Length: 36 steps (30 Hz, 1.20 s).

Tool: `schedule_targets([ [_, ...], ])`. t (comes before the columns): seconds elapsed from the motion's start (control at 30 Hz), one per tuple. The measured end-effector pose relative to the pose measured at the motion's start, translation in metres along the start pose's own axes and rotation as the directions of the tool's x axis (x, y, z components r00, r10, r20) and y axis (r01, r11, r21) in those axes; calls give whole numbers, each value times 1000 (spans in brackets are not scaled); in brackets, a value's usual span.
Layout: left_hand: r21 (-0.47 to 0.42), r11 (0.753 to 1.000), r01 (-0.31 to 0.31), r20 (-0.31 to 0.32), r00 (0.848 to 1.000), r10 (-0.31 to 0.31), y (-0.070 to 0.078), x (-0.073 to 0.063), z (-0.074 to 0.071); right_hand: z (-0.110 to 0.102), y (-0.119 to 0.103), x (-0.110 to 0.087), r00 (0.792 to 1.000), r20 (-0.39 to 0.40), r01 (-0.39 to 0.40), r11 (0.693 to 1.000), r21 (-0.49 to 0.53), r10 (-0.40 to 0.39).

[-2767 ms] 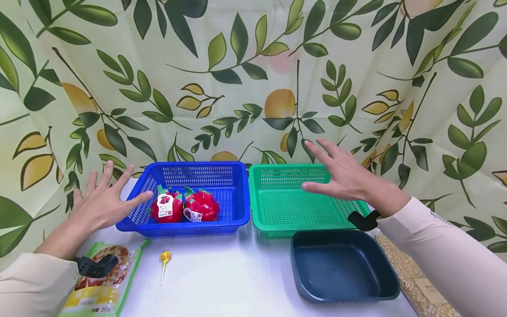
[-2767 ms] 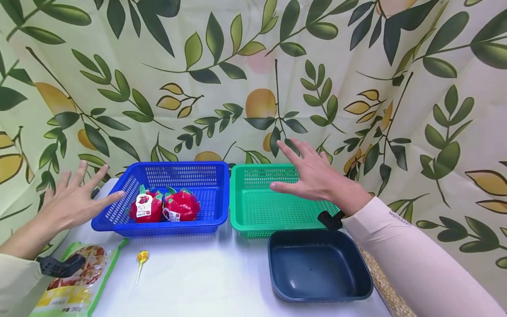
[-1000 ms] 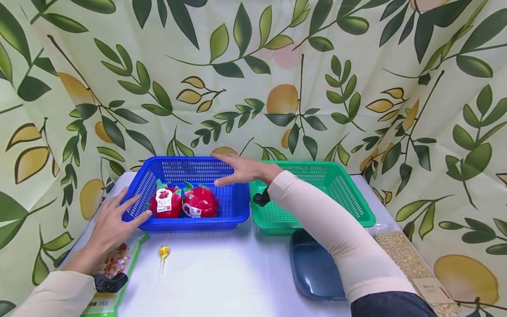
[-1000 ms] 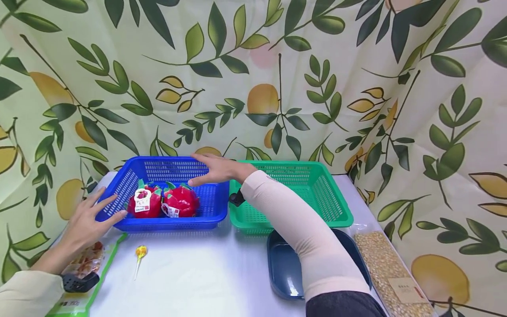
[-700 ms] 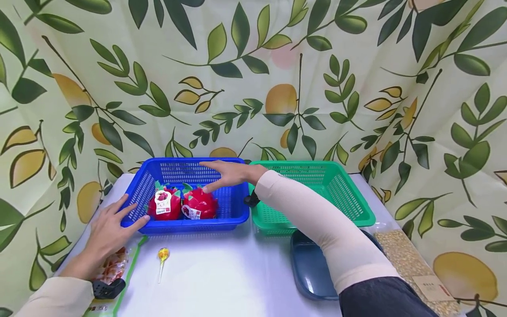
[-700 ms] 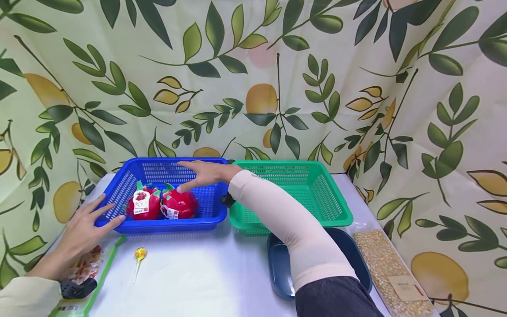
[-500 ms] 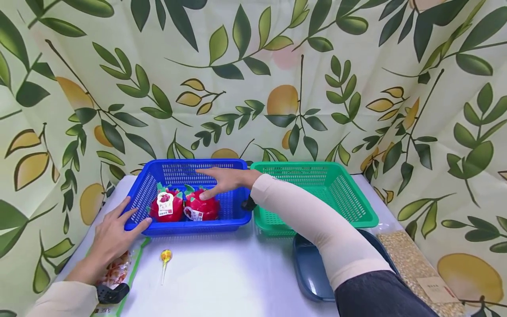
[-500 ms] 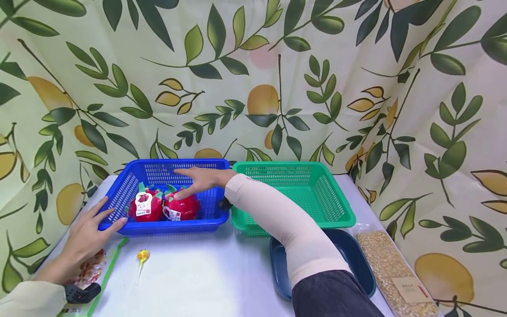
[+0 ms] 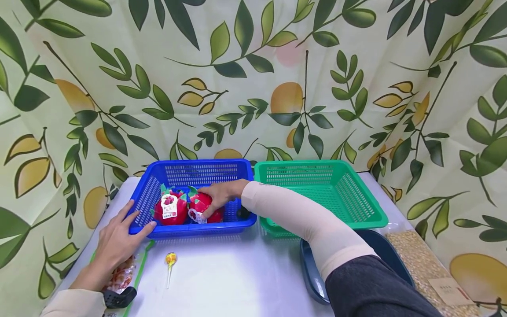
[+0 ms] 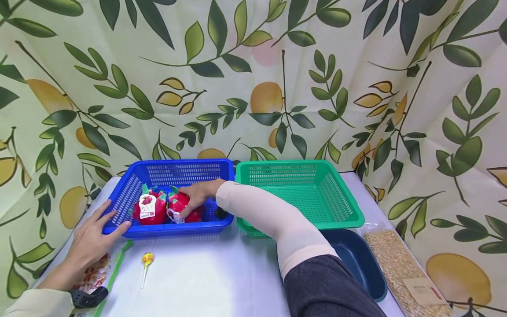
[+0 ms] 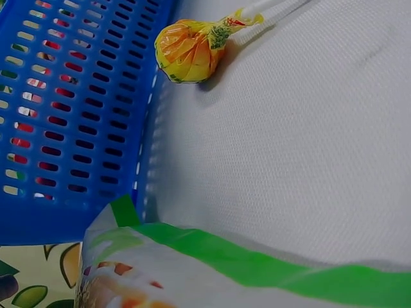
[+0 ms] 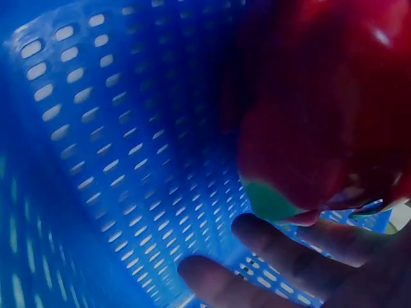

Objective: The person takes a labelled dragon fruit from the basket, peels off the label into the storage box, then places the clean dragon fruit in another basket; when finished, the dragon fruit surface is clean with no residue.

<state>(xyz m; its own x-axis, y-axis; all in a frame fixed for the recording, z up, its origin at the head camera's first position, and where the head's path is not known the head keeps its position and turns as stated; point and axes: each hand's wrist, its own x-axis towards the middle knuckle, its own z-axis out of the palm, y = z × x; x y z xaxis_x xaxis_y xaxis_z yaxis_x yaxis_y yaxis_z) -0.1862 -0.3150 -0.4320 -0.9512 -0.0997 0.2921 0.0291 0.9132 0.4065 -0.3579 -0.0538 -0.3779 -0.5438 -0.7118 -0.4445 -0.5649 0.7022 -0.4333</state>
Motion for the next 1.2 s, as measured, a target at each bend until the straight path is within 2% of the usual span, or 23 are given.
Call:
schedule_targets([
  [0.1, -4, 1000, -1, -4, 1000, 1, 2, 1, -1, -3, 1, -2, 999, 30, -33, 999, 36, 32],
  [0.27, -16, 1000, -1, -17, 1000, 0, 4, 3, -2, -23, 11, -12, 996, 79, -55, 993, 106, 47],
  [0.43, -26, 1000, 6, -20, 1000, -6, 3, 4, -3, -39, 23, -20, 997, 40, -78, 981, 178, 72],
  [0.57, -25, 1000, 7, -20, 1000, -8, 2, 3, -3, -36, 22, -20, 995, 20, -101, 979, 176, 98],
  [0.67, -18, 1000, 12, -13, 1000, -13, 2, 0, -2, -25, 16, -18, 995, 23, -100, 986, 131, 98],
  [0.9, -12, 1000, 26, -3, 1000, -27, 1, -5, 0, -4, 12, -9, 992, -111, -65, 997, -42, 59],
  [1.2, -13, 999, 29, 28, 999, -29, 2, -2, -3, -11, 24, -6, 967, -254, -9, 1000, -12, 6],
])
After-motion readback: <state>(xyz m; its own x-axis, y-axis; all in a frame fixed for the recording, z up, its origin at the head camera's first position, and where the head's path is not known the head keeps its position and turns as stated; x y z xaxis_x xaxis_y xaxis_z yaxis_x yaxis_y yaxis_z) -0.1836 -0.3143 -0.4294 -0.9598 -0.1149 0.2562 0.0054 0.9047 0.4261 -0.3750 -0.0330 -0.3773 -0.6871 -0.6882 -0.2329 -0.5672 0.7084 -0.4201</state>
